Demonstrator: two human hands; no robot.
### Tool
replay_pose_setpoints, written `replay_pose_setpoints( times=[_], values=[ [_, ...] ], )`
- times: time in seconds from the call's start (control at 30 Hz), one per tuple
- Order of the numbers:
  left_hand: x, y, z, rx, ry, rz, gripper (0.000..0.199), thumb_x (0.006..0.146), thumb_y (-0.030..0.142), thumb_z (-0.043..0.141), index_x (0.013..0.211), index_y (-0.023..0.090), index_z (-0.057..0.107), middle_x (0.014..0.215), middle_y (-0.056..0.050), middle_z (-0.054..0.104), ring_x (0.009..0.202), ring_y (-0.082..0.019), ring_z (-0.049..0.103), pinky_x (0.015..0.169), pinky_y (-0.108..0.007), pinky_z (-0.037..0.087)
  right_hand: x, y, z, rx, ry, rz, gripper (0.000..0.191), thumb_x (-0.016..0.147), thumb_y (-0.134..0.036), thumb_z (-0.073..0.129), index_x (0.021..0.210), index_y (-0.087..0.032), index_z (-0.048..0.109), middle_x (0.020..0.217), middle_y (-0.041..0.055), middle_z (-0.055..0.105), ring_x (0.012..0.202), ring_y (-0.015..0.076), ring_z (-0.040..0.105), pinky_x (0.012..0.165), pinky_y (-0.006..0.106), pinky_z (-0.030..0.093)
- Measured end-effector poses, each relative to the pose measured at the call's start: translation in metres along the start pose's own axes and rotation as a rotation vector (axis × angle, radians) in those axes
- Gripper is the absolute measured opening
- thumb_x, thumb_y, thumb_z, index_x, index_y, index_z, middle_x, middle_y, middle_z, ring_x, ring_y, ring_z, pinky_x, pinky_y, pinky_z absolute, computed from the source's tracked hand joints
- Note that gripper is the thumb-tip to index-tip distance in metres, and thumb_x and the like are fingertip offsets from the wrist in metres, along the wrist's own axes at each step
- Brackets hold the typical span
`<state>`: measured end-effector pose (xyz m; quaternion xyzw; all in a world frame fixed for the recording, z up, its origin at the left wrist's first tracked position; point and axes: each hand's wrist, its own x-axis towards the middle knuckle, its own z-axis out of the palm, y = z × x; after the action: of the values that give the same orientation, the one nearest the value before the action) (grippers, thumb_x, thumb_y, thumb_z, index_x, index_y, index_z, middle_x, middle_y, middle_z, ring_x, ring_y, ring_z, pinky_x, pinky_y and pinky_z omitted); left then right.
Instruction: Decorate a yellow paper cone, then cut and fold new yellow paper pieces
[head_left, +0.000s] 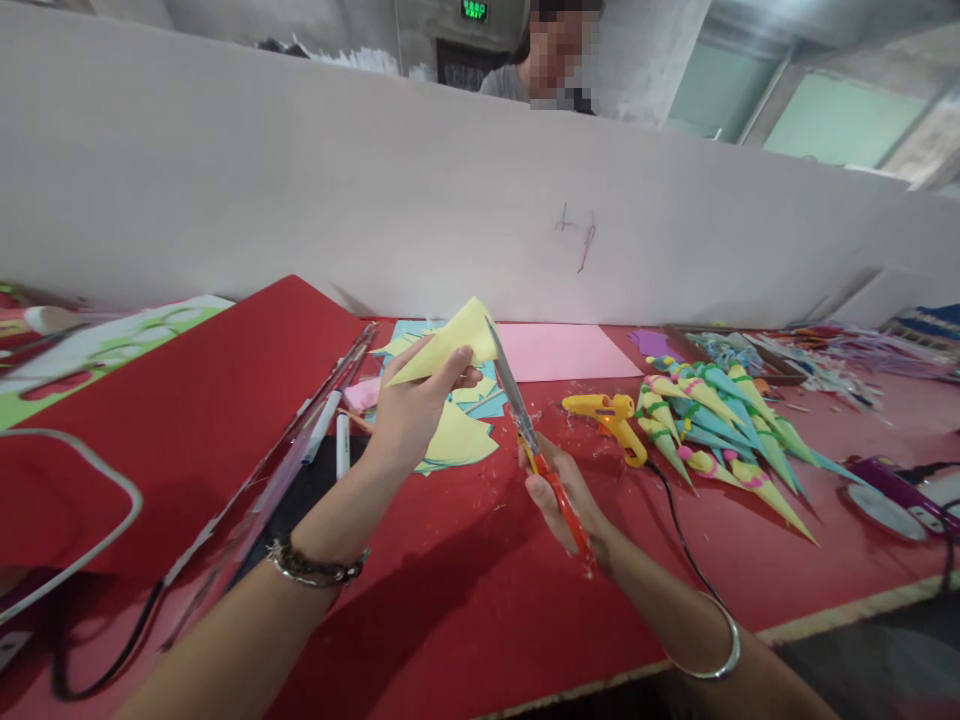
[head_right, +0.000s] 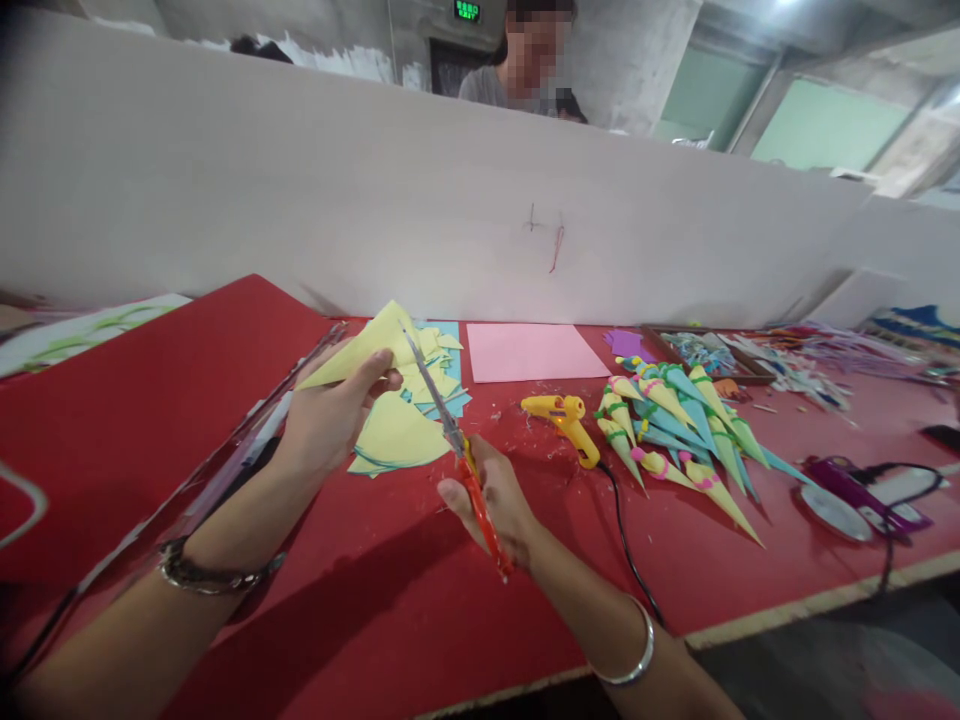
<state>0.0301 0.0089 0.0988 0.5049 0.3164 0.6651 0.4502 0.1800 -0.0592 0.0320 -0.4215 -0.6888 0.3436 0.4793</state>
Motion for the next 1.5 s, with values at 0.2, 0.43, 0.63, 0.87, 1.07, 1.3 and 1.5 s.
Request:
replay_pose_setpoints(
  times=[0.2, 0.43, 0.63, 0.87, 1.07, 1.3, 1.5],
  values=[
    [-0.001, 0.005, 0.000, 0.085, -0.009, -0.005, 0.011, 0.068, 0.026, 0.067, 0.065, 0.017, 0.062, 0.051, 0.002, 0.059, 0.051, -0.010, 0.057, 0.053, -0.019, 0.050, -0.001, 0.001, -0.001, -0.005, 0.002, 0.024, 0.046, 0.076, -0.066, 0.041, 0.073, -0.020, 0.038, 0.060, -0.0050, 0.029, 0.052, 0.0104, 0.026, 0.047, 0.025, 0.022],
    [-0.001, 0.010, -0.002, 0.234, -0.016, -0.002, 0.014, 0.073, 0.026, 0.062, 0.062, 0.019, 0.059, 0.053, 0.002, 0.060, 0.051, -0.008, 0.056, 0.044, -0.014, 0.043, -0.001, 0.000, -0.002, -0.015, 0.007, 0.051, 0.048, 0.074, -0.068, 0.041, 0.071, -0.020, 0.038, 0.058, -0.0059, 0.028, 0.052, 0.0094, 0.024, 0.046, 0.024, 0.021],
    [0.000, 0.012, -0.004, 0.318, -0.026, 0.015, 0.012, 0.074, 0.028, 0.060, 0.065, 0.020, 0.059, 0.055, 0.002, 0.060, 0.050, -0.007, 0.053, 0.045, -0.017, 0.042, 0.001, 0.005, -0.002, -0.018, -0.001, 0.046, 0.047, 0.073, -0.066, 0.045, 0.074, -0.020, 0.038, 0.060, -0.0053, 0.030, 0.052, 0.0099, 0.026, 0.046, 0.023, 0.023],
    [-0.005, 0.015, 0.001, 0.450, -0.118, 0.001, 0.021, 0.073, 0.026, 0.058, 0.054, 0.018, 0.055, 0.048, 0.004, 0.053, 0.041, -0.005, 0.042, 0.037, -0.019, 0.032, 0.003, 0.003, -0.004, 0.019, 0.005, -0.034, 0.045, 0.077, -0.065, 0.042, 0.080, -0.020, 0.041, 0.065, -0.0034, 0.032, 0.055, 0.0113, 0.028, 0.048, 0.024, 0.027],
    [-0.002, 0.009, -0.002, 0.430, -0.140, -0.028, 0.020, 0.072, 0.027, 0.059, 0.055, 0.018, 0.054, 0.050, 0.005, 0.053, 0.043, -0.005, 0.042, 0.039, -0.019, 0.031, 0.001, 0.000, -0.006, 0.026, 0.006, -0.004, 0.045, 0.078, -0.066, 0.039, 0.072, -0.021, 0.037, 0.063, -0.0040, 0.030, 0.054, 0.0108, 0.026, 0.048, 0.024, 0.025],
    [-0.002, -0.003, -0.004, 0.282, -0.139, -0.053, 0.017, 0.075, 0.034, 0.056, 0.080, 0.018, 0.060, 0.078, -0.001, 0.063, 0.071, -0.012, 0.058, 0.064, -0.022, 0.048, 0.000, -0.003, -0.005, -0.003, -0.014, 0.051, 0.045, 0.077, -0.063, 0.042, 0.067, -0.021, 0.031, 0.062, -0.0045, 0.027, 0.056, 0.0105, 0.024, 0.049, 0.024, 0.022],
    [-0.004, -0.002, 0.001, 0.030, -0.376, -0.138, 0.026, 0.083, 0.034, 0.046, 0.101, 0.021, 0.059, 0.097, -0.004, 0.064, 0.093, -0.017, 0.059, 0.082, -0.032, 0.048, -0.001, -0.002, -0.002, -0.054, -0.027, 0.064, 0.042, 0.076, -0.060, 0.043, 0.066, -0.021, 0.032, 0.060, -0.0051, 0.027, 0.055, 0.0101, 0.024, 0.050, 0.024, 0.020]
  ],
)
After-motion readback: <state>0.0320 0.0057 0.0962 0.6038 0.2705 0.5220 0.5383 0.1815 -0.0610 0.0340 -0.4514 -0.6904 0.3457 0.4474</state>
